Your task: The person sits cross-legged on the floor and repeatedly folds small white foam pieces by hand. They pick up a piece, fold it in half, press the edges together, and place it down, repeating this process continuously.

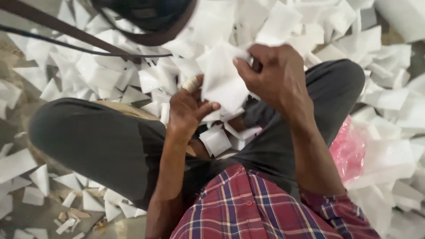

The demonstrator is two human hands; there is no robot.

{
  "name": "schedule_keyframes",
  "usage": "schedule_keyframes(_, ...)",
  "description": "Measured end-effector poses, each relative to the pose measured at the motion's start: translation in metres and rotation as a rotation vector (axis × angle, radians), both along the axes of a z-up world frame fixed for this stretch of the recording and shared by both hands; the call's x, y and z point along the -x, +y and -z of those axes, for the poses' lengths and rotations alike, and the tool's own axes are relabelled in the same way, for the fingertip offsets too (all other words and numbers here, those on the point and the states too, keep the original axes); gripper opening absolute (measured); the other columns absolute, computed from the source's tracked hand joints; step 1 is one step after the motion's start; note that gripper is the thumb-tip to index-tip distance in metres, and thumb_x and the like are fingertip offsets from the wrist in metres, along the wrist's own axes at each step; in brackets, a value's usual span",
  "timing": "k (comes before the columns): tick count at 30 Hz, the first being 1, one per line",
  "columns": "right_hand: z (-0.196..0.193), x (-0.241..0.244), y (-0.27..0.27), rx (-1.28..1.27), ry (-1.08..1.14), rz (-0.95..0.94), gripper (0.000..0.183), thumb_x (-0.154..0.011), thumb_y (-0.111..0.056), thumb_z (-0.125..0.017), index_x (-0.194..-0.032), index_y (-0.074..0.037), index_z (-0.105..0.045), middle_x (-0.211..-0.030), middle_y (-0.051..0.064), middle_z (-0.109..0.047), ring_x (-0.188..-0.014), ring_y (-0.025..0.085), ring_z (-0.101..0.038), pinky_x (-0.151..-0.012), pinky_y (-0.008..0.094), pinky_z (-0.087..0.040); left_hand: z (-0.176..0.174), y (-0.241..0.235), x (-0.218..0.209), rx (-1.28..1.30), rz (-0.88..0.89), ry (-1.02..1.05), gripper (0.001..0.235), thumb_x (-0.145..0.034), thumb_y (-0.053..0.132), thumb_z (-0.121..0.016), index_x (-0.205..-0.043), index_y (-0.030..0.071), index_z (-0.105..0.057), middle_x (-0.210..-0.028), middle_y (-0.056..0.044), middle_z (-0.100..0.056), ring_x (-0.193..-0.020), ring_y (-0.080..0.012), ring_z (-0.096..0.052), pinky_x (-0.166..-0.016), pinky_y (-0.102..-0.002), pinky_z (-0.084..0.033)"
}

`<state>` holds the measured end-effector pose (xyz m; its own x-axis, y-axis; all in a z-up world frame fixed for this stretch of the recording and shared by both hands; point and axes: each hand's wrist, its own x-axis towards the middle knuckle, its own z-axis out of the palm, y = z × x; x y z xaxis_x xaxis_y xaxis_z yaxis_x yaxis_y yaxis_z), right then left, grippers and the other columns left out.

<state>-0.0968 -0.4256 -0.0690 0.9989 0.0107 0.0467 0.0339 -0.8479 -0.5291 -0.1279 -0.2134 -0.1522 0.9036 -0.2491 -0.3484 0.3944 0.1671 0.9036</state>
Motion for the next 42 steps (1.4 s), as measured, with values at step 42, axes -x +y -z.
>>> schedule_keyframes(42, 0.246, -0.077, -0.212, -0.163, -0.318, 0.255, 0.052, -0.094, -0.040, -0.082, -0.110, 0.008, -0.071, -0.104, 0.020, -0.074, -0.095, 0.024, -0.070, -0.085, 0.037, -0.055, 0.056, 0.023, 0.023, -1.175, 0.538, -0.519, 0.035, -0.074, 0.014, -0.084, -0.102, 0.000, -0.069, -0.107, -0.020, -0.067, -0.101, -0.0394, -0.065, -0.082, -0.051, -0.052)
